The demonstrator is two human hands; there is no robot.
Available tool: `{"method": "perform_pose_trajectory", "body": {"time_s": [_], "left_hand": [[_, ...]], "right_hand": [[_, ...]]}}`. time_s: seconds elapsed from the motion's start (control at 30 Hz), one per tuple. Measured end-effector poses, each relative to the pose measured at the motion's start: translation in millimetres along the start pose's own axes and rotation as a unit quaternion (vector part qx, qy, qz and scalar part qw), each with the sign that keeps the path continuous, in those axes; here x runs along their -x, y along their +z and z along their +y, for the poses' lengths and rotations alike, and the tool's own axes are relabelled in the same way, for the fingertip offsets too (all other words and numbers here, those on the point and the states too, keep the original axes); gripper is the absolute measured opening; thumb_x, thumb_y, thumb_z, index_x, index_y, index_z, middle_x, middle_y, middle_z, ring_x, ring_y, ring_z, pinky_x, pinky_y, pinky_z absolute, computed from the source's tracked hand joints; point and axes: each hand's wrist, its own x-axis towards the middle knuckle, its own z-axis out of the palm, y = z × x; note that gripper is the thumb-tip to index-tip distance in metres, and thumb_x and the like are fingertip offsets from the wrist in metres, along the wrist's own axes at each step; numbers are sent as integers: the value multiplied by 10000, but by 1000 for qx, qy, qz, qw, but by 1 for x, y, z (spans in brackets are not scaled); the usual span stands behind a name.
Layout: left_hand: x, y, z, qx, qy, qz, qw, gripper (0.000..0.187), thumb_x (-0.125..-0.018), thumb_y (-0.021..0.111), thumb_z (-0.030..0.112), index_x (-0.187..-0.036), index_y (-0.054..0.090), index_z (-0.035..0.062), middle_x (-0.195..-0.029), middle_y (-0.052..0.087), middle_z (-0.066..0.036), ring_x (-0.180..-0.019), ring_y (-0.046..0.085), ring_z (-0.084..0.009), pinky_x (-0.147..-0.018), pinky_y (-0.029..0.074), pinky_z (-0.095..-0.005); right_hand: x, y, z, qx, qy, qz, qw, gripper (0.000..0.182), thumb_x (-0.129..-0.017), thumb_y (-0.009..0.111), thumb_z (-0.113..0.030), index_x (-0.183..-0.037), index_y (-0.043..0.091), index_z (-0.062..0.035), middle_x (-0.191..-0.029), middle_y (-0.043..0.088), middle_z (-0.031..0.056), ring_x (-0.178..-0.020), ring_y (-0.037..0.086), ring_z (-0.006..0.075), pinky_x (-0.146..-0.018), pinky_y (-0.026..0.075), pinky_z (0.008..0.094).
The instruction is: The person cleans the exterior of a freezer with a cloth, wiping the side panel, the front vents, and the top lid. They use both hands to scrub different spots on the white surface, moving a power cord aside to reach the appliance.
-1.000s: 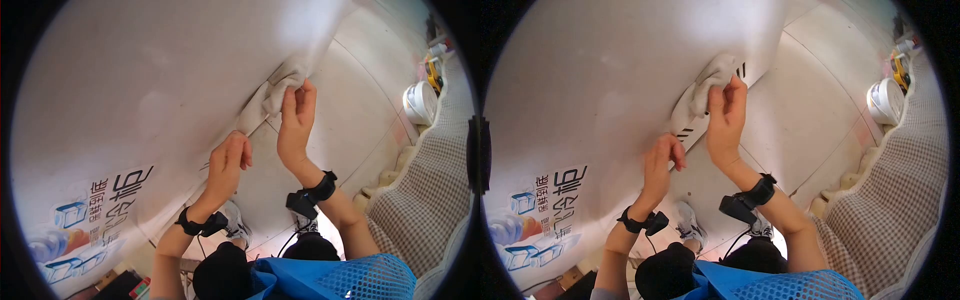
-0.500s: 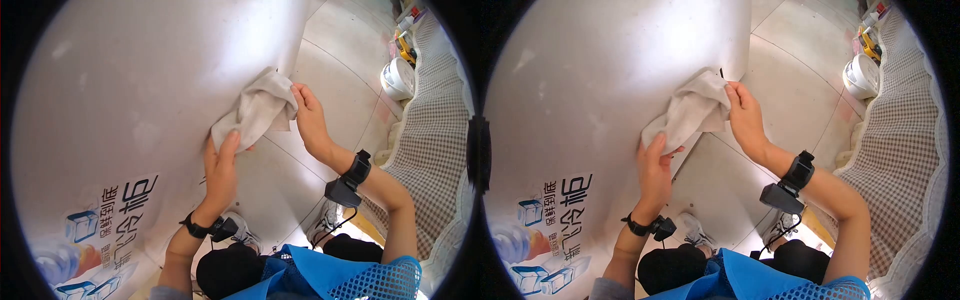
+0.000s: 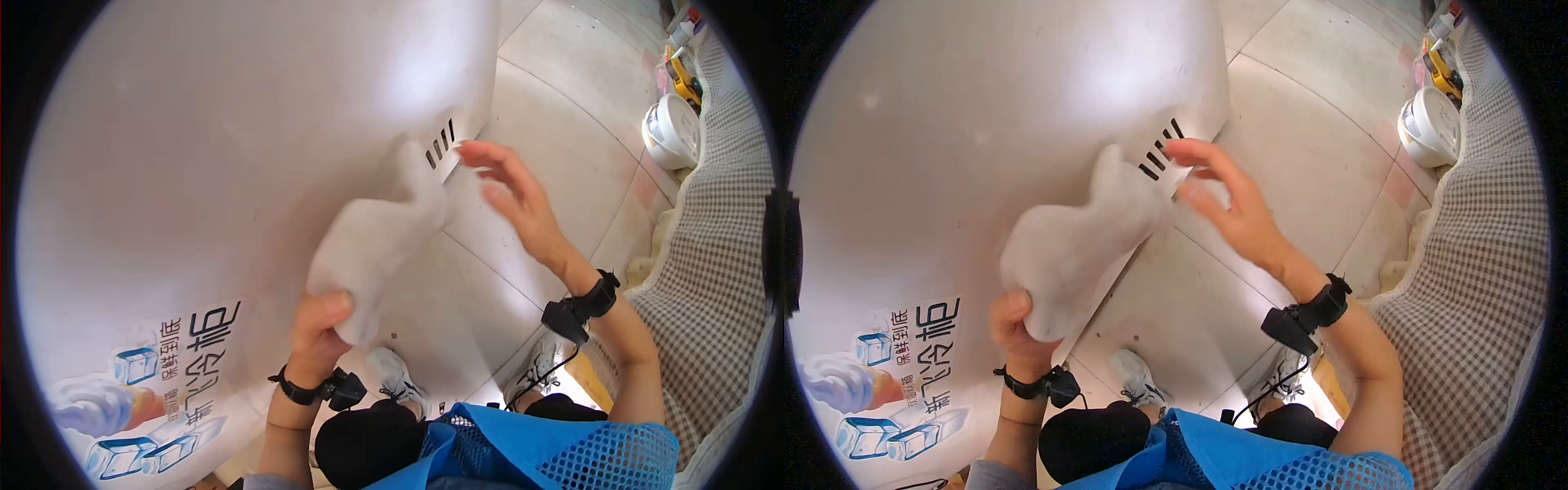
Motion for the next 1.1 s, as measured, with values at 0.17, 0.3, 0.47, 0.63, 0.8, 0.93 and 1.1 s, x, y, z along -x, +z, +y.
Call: {"method": "perform_pose_trajectory", "body": {"time_s": [0.17, 0.3, 0.47, 0.63, 0.8, 0.93, 1.1], "left_hand": [[-10, 14, 29, -134, -61, -135, 980, 773, -614, 659, 354, -1234, 505, -81, -1246, 541, -182, -1140, 524, -254, -961, 390, -327], [2, 12, 37, -148, 30, 19, 988, 745, -624, 663, 349, -1213, 507, -80, -1232, 540, -169, -1112, 526, -234, -951, 383, -316], [-3, 25, 34, -391, 261, 111, 876, 469, -758, 607, 294, -1104, 547, -16, -1252, 529, -198, -1135, 528, -238, -942, 386, -319], [-14, 40, 10, -596, 344, -219, 692, 188, -795, 633, 157, -933, 537, 74, -1271, 534, -192, -1125, 564, -290, -880, 462, -383], [-19, 24, 4, -591, 360, -256, 675, 226, -805, 673, 154, -969, 548, 61, -1272, 540, -169, -1108, 574, -301, -850, 487, -382], [-14, 32, -10, -327, 198, 25, 924, 283, -852, 661, 188, -1062, 540, 41, -1166, 584, -119, -1077, 566, -203, -862, 463, -321], [-14, 40, -6, -248, 85, 2, 965, 330, -872, 649, 175, -1135, 521, 20, -1067, 577, -57, -996, 540, -127, -841, 447, -273]], "right_hand": [[-5, 15, -34, -175, 69, -192, 963, 476, -810, 604, -132, -1272, 517, -56, -1180, 586, 45, -1155, 493, 157, -989, 374, 319], [-11, -3, -30, -45, 91, -284, 953, 495, -832, 607, -163, -1303, 484, -74, -1104, 606, 38, -1073, 528, 148, -932, 405, 302], [-8, 1, -54, 10, 133, -127, 983, 407, -932, 560, -172, -1310, 477, -47, -1128, 582, 30, -1078, 491, 87, -950, 387, 278], [3, 22, -65, -147, 159, -89, 972, 438, -954, 524, -223, -1340, 414, -48, -1145, 566, 34, -1036, 509, 106, -881, 406, 254], [8, 27, -72, -248, 88, -78, 962, 430, -969, 503, -213, -1347, 397, -37, -1206, 531, 34, -1127, 474, 117, -973, 361, 264], [15, 23, -78, -189, 68, -113, 973, 428, -933, 538, -100, -1334, 405, -32, -1195, 532, 34, -1133, 467, 104, -981, 355, 275], [14, 30, -93, -197, 109, -157, 962, 411, -892, 566, -26, -1283, 440, -27, -1153, 542, 52, -1075, 506, 119, -893, 422, 272]]}}
